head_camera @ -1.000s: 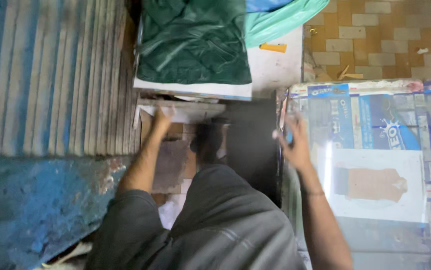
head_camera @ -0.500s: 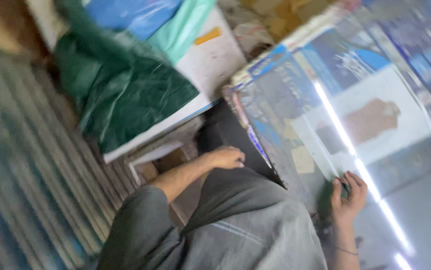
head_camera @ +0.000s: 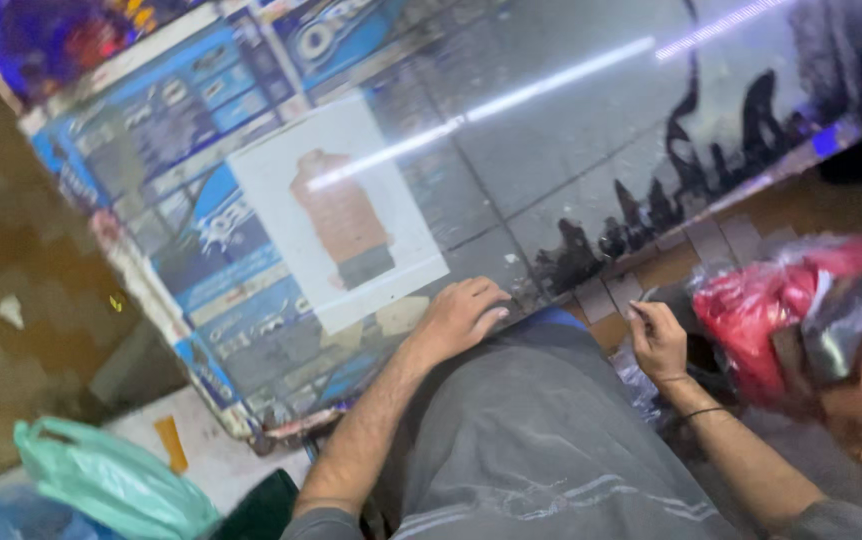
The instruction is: The person arranges a green leather jacket on the work table, then lays out a red leather jacket and wipes its red leather trim and edges with a gray cloth, working along the hem and seams section by section while holding the jacket flat with the other hand.
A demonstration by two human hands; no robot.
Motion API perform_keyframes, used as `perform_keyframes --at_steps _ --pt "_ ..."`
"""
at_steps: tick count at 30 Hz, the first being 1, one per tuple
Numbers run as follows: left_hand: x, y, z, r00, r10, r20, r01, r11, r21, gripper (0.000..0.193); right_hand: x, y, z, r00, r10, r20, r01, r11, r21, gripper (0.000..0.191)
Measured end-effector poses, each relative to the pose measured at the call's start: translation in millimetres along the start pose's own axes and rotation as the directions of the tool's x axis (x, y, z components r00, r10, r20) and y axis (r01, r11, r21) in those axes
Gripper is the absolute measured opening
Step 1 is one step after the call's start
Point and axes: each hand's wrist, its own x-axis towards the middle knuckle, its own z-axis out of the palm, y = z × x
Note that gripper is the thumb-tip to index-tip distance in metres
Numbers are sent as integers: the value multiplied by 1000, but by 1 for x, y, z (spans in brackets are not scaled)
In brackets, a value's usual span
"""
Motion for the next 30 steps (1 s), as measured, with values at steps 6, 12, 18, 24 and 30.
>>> perform_keyframes --at_steps 6,12,18,24,30 --pt "84 4 66 984 146 99 -142 989 -50 19 -125 50 -9 635 706 315 -640 708 -299 24" --pt "111 22 112 972 228 63 -235 964 126 20 -268 49 -27 183 927 328 -966 231 -114 24" --pt "105 12 131 981 166 96 -177 977 118 16 -325 59 -39 44 966 254 -990 8 142 25" --pt "113 19 171 992 112 62 -120 980 157 14 -320 114 -85 4 962 274 -957 -76 280 27" --pt "122 46 219 999 -21 48 6 951 311 20 -297 206 -156 70 968 243 -920 -31 391 29"
